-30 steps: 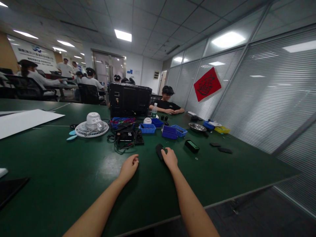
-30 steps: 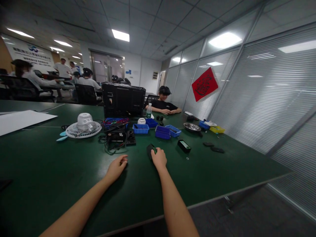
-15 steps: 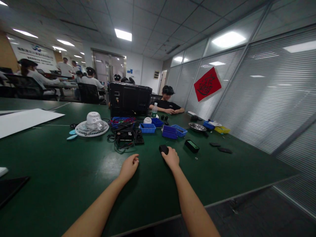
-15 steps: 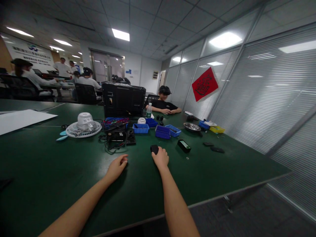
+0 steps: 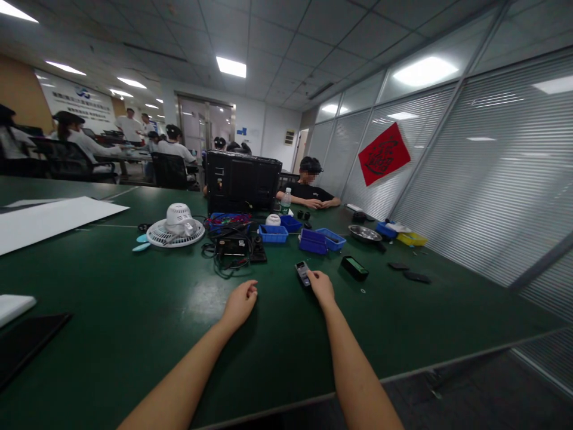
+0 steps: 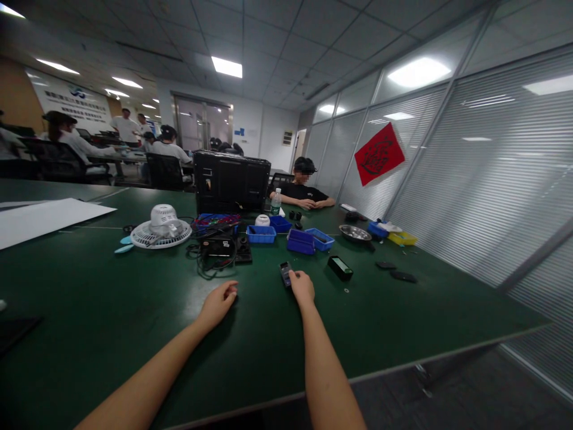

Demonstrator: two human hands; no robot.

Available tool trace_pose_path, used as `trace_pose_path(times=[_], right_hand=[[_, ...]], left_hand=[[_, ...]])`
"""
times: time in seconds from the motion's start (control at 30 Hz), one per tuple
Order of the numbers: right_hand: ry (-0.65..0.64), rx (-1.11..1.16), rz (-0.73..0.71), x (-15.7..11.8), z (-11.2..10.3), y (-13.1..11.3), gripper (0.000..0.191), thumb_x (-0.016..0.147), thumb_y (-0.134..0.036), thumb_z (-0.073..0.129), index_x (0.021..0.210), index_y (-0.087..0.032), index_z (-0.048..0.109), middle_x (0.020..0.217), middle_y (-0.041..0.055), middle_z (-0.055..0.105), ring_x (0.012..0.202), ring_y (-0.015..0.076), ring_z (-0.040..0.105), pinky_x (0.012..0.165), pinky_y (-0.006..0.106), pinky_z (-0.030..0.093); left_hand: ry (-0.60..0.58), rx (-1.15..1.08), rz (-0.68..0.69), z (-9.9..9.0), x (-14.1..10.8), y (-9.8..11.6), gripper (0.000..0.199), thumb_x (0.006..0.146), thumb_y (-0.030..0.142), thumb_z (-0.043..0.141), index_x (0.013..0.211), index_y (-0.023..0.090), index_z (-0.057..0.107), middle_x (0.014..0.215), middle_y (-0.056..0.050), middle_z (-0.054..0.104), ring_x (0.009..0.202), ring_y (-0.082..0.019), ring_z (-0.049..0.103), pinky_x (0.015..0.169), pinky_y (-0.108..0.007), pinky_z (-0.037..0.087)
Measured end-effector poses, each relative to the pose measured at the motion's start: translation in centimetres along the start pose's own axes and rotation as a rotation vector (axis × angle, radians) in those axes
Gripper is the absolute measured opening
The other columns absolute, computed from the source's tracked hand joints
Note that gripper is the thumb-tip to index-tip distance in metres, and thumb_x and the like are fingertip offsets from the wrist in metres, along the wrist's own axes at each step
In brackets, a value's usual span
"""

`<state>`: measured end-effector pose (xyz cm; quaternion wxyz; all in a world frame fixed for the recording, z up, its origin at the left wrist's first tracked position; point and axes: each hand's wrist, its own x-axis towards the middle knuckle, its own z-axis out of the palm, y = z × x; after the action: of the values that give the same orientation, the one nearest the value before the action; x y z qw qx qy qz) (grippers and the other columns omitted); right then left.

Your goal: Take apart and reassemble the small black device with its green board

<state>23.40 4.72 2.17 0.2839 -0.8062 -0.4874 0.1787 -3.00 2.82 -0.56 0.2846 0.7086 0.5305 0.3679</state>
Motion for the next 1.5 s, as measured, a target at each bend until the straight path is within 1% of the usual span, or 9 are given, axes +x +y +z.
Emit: trace_pose_path(times=[0.17,0.43,0.67,0.87,0.97,1.1,1.2,1.3,1.5], right_hand=[[0.021,-0.034,0.050,0.7,-0.5,0.9,0.044,0.082,-0.047,0.036,0.108,-0.019,0.059,0.104,0.0090,0.063,0.088,0.0210,0.059,0.067,0.027,0.043],[0.049,-0.045,-0.023,-0.1,-0.7,0.2,0.050,0.083,-0.051,0.031,0.112,-0.017,0.055,0.109,0.0101,0.060,0.096,0.0203,0.056,0.076,0.027,0.041],[0.104,-0.269,-0.046,-1.1,-0.4,-0.4,0.061,0.072,-0.050,0.051,0.124,-0.019,0.044,0.116,0.0130,0.053,0.105,0.0273,0.050,0.080,0.034,0.041],[0.080,-0.247,-0.007,-1.3,-0.4,-0.6,0.052,0.073,-0.047,0.051,0.115,-0.017,0.051,0.112,0.0136,0.054,0.100,0.0254,0.053,0.076,0.033,0.043],[0.159,-0.184,0.007,-1.4,-0.8,-0.8,0.048,0.073,-0.048,0.050,0.109,-0.017,0.054,0.107,0.0127,0.057,0.098,0.0250,0.054,0.075,0.033,0.043],[0.419,-0.089,0.003,-1.9,-1.6,-1.0,0.047,0.077,-0.046,0.046,0.112,-0.015,0.051,0.109,0.0140,0.055,0.102,0.0257,0.050,0.084,0.033,0.039],[0.590,-0.040,-0.120,-2.7,-2.1,-1.3,0.049,0.080,-0.041,0.044,0.118,-0.011,0.044,0.116,0.0167,0.050,0.111,0.0255,0.044,0.093,0.034,0.033],[0.628,0.001,-0.314,-3.5,-1.7,-1.8,0.051,0.081,-0.038,0.042,0.124,-0.011,0.037,0.126,0.0161,0.042,0.117,0.0230,0.039,0.096,0.033,0.032],[0.359,0.013,-0.659,-4.2,1.5,-2.7,0.049,0.077,-0.033,0.050,0.122,-0.014,0.041,0.116,0.0111,0.051,0.107,0.0202,0.048,0.093,0.031,0.037]], left_hand=[[0.001,-0.002,-0.001,0.1,0.1,-0.2,0.033,0.076,0.016,0.045,0.107,0.015,0.057,0.090,-0.003,0.063,0.076,-0.012,0.058,0.074,-0.024,0.044],[-0.007,0.024,0.019,0.0,0.0,-0.1,0.030,0.077,0.018,0.044,0.104,0.015,0.059,0.091,-0.004,0.065,0.080,-0.014,0.060,0.077,-0.025,0.044],[-0.009,0.048,0.026,-0.1,-0.1,0.0,0.029,0.078,0.019,0.044,0.103,0.016,0.059,0.093,-0.004,0.065,0.082,-0.014,0.059,0.079,-0.026,0.044],[-0.024,0.053,0.001,-0.3,-0.1,0.2,0.030,0.078,0.020,0.044,0.104,0.017,0.058,0.093,-0.004,0.065,0.082,-0.014,0.060,0.079,-0.026,0.044],[-0.033,0.057,0.002,-0.4,-0.1,0.3,0.031,0.078,0.021,0.043,0.104,0.016,0.058,0.093,-0.005,0.065,0.083,-0.015,0.060,0.079,-0.027,0.044],[-0.035,0.058,-0.003,-0.4,-0.1,0.3,0.030,0.078,0.021,0.044,0.104,0.016,0.058,0.093,-0.005,0.065,0.083,-0.015,0.060,0.079,-0.026,0.044],[-0.031,0.051,-0.002,-0.3,-0.1,0.2,0.031,0.078,0.021,0.044,0.105,0.016,0.058,0.092,-0.005,0.065,0.081,-0.014,0.059,0.078,-0.026,0.044],[-0.025,0.047,0.005,-0.2,-0.1,0.0,0.031,0.079,0.022,0.044,0.106,0.015,0.058,0.094,-0.005,0.065,0.084,-0.015,0.059,0.080,-0.027,0.043],[-0.023,0.035,0.008,0.0,-0.1,-0.2,0.031,0.078,0.020,0.045,0.105,0.014,0.058,0.095,-0.006,0.065,0.087,-0.015,0.059,0.082,-0.027,0.043]])
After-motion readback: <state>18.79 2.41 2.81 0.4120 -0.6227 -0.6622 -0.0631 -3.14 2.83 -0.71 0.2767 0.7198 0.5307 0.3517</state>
